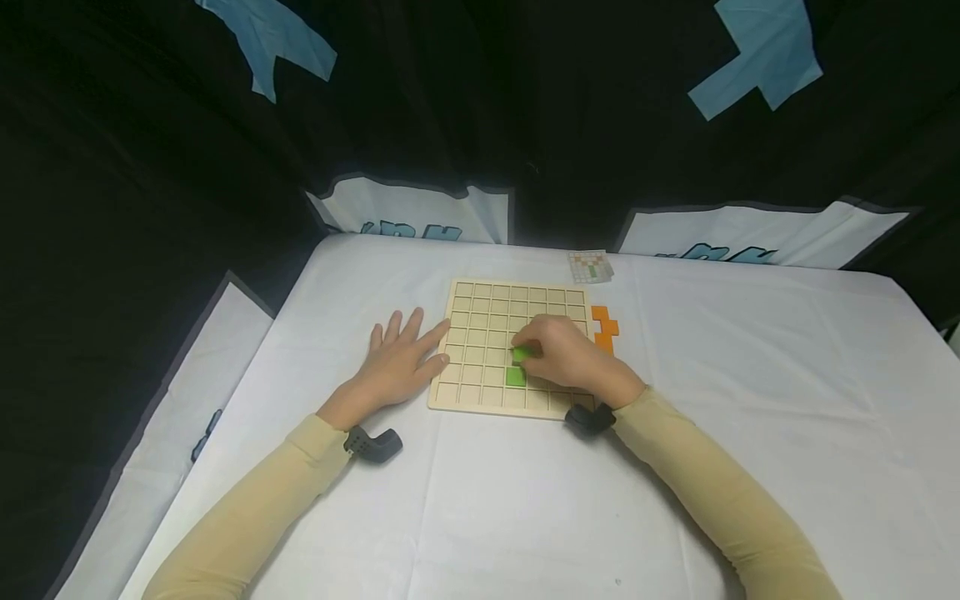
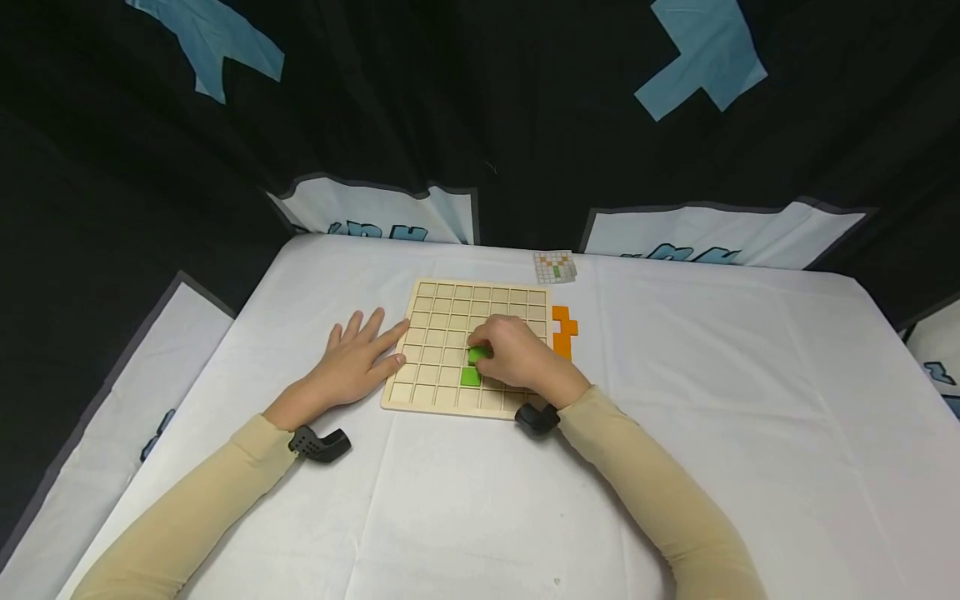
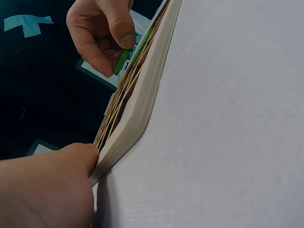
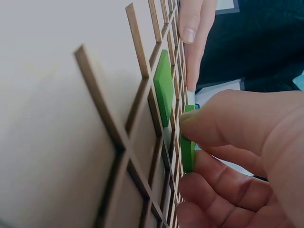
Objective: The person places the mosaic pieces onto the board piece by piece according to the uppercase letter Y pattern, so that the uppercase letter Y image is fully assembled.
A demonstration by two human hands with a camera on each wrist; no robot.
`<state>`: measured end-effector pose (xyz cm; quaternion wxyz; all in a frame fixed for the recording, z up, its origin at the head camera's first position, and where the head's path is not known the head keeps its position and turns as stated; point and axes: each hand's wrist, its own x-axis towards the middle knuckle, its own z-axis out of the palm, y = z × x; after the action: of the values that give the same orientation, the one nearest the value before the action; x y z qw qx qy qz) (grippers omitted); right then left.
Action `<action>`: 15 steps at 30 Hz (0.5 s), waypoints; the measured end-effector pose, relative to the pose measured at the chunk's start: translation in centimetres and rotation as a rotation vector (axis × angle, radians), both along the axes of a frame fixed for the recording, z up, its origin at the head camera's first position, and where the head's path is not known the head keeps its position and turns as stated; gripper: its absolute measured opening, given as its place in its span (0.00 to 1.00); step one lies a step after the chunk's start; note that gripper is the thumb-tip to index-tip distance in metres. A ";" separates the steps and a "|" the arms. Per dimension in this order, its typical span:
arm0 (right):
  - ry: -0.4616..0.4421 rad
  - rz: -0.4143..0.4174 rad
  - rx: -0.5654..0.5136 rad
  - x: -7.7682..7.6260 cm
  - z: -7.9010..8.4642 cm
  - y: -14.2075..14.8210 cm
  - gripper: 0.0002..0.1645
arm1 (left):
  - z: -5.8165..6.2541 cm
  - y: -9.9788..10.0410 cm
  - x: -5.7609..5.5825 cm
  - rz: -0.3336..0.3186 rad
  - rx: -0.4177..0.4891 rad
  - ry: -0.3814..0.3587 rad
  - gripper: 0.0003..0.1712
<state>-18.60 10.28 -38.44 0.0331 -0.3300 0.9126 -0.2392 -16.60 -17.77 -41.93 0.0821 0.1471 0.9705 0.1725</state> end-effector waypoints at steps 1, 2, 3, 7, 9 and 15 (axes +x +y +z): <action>-0.007 -0.005 0.001 0.0 -0.1 -0.1 0.18 | 0.0 0.0 0.0 0.000 -0.001 0.000 0.37; -0.013 -0.009 0.002 0.0 -0.1 -0.2 0.19 | 0.0 0.1 0.0 0.000 -0.002 0.000 0.37; -0.018 -0.012 0.002 0.0 -0.2 -0.2 0.19 | 0.0 0.1 0.0 -0.001 -0.003 0.001 0.37; -0.027 -0.020 0.001 0.1 -0.3 -0.5 0.19 | 0.0 0.1 0.0 0.000 -0.002 0.000 0.37; -0.024 -0.023 0.003 0.1 -0.3 -0.6 0.19 | 0.0 0.1 0.0 -0.002 -0.001 0.000 0.37; -0.020 -0.031 0.009 0.1 -0.5 -0.6 0.19 | 0.1 0.1 0.0 -0.004 0.001 -0.006 0.37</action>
<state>-18.51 9.69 -38.95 0.0401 -0.3131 0.9183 -0.2389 -16.62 -17.70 -41.82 0.0853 0.1484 0.9699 0.1734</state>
